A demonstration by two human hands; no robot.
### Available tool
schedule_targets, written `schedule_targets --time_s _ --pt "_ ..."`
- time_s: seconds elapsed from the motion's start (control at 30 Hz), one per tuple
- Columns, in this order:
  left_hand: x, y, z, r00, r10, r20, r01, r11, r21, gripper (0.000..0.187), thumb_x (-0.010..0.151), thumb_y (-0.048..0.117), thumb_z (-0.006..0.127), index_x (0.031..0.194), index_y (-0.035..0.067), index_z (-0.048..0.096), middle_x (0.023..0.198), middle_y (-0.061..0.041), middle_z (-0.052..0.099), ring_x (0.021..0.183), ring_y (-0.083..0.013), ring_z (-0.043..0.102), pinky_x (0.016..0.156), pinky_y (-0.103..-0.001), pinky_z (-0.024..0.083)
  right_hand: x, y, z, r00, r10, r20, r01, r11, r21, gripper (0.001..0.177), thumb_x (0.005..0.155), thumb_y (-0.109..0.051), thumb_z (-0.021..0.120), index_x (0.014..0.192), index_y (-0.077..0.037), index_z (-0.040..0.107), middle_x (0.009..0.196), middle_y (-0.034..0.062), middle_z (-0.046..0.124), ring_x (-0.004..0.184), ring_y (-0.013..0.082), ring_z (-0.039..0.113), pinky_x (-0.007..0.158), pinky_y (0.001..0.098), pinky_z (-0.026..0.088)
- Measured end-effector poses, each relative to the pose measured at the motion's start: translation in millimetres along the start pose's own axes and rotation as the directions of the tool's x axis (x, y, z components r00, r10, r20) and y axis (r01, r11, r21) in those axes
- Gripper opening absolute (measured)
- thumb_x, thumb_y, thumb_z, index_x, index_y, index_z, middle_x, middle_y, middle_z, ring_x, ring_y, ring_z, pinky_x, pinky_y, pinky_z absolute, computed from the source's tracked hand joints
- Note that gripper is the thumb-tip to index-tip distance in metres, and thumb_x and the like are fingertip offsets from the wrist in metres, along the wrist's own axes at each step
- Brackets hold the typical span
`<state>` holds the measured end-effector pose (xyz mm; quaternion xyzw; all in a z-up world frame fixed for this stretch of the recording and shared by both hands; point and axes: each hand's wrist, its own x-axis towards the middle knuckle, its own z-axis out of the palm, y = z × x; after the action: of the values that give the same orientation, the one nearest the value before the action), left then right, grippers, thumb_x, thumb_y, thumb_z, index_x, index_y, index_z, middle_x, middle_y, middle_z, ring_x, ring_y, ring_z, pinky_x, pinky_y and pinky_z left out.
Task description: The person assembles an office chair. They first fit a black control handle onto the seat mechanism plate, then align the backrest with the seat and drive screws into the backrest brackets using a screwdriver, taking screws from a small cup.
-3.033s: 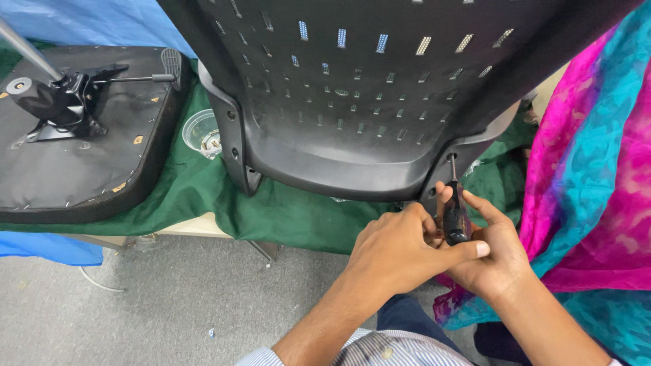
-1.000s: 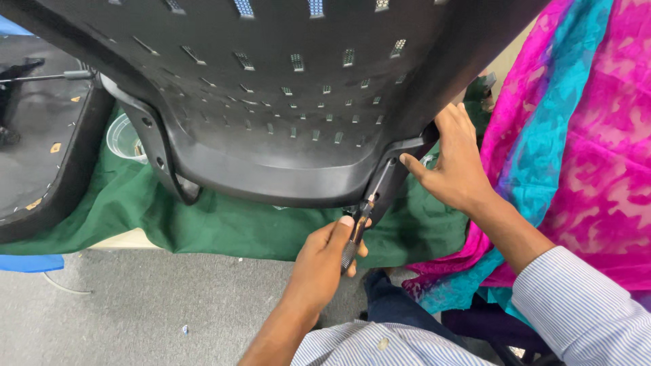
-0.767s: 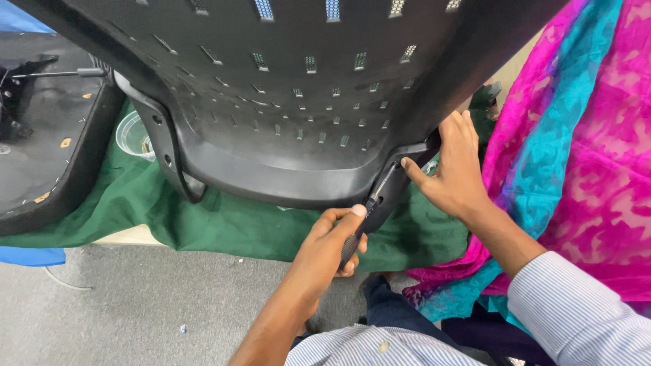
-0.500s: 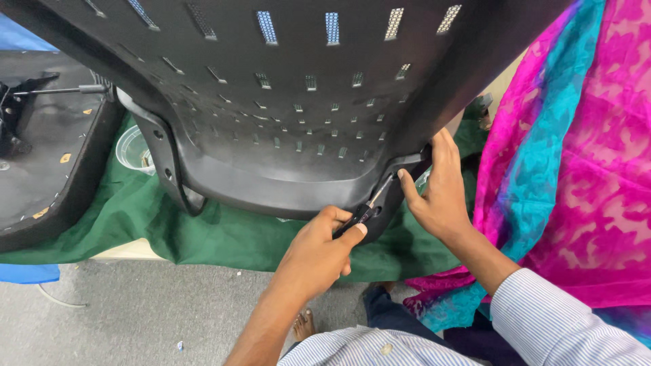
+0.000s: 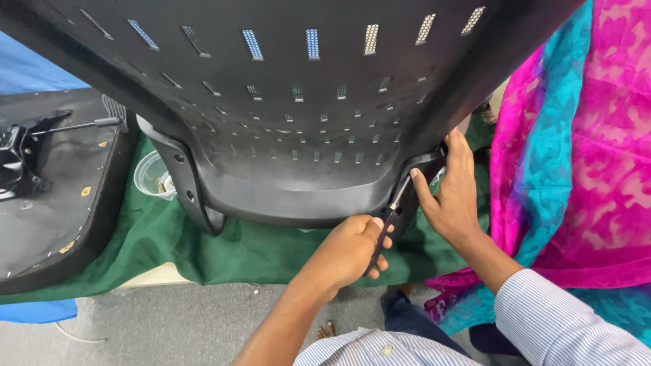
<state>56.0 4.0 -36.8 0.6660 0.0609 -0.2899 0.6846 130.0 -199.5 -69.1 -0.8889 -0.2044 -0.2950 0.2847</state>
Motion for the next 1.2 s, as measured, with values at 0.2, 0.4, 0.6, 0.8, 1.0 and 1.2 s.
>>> schedule_targets --time_s 0.2,0.4,0.6,0.8,1.0,1.2 --pt "15 -25 17 0.986 -0.067 0.154 0.107 0.959 -0.263 0.03 0.104 0.03 0.048 0.116 0.004 0.059 0.096 -0.005 0.066 0.077 -0.0137 0.067 0.065 -0.033 0.057 -2 -4 3 0.999 0.035 -0.004 -0.035 0.999 0.014 0.079 0.093 -0.009 0.072 0.157 0.004 0.028 0.157 0.026 0.039 0.144 0.0411 0.044 0.12 0.0473 0.04" --pt "20 -29 21 0.976 -0.1 0.191 0.144 0.961 -0.236 0.03 0.101 0.031 0.057 0.117 0.006 0.058 0.103 -0.004 0.072 0.089 -0.0153 0.072 0.077 -0.041 0.058 -4 -5 4 0.997 0.071 -0.001 -0.071 0.997 0.035 0.082 0.091 -0.008 0.074 0.157 0.005 0.027 0.159 0.0253 0.037 0.143 0.0407 0.043 0.115 0.0462 0.043" --pt "18 -19 30 0.977 -0.102 0.186 0.146 0.96 -0.24 0.034 0.096 0.032 0.066 0.115 0.004 0.063 0.102 -0.006 0.073 0.093 -0.0172 0.072 0.077 -0.043 0.061 -1 -6 -1 0.993 0.113 0.029 -0.114 0.993 0.039 0.082 0.09 -0.008 0.074 0.157 0.004 0.028 0.159 0.0243 0.037 0.14 0.039 0.045 0.109 0.0446 0.044" --pt "20 -26 31 0.98 -0.096 0.172 0.142 0.95 -0.278 0.036 0.098 0.032 0.061 0.12 0.003 0.064 0.101 -0.009 0.071 0.097 -0.0219 0.074 0.076 -0.041 0.061 -2 -3 0 0.995 0.095 0.031 -0.096 0.995 0.024 0.08 0.092 -0.007 0.073 0.157 0.005 0.028 0.158 0.024 0.038 0.141 0.0391 0.045 0.112 0.0448 0.043" --pt "29 -37 33 0.958 -0.039 0.284 0.187 0.837 -0.514 0.031 0.105 0.025 0.053 0.121 0.002 0.066 0.103 -0.009 0.068 0.103 -0.0205 0.072 0.081 -0.038 0.06 -2 -2 0 0.99 0.138 0.04 -0.14 0.988 0.059 0.074 0.094 -0.004 0.068 0.157 0.004 0.029 0.158 0.0249 0.039 0.141 0.0383 0.046 0.11 0.0439 0.045" --pt "39 -49 41 0.974 -0.075 0.212 0.207 0.665 -0.718 0.034 0.106 0.021 0.046 0.118 -0.002 0.067 0.094 -0.008 0.067 0.084 -0.019 0.068 0.079 -0.037 0.06 -2 0 -1 0.985 0.168 0.042 -0.171 0.983 0.073 0.076 0.09 0.001 0.065 0.158 0.001 0.029 0.159 0.0232 0.039 0.145 0.0369 0.045 0.11 0.0441 0.045"
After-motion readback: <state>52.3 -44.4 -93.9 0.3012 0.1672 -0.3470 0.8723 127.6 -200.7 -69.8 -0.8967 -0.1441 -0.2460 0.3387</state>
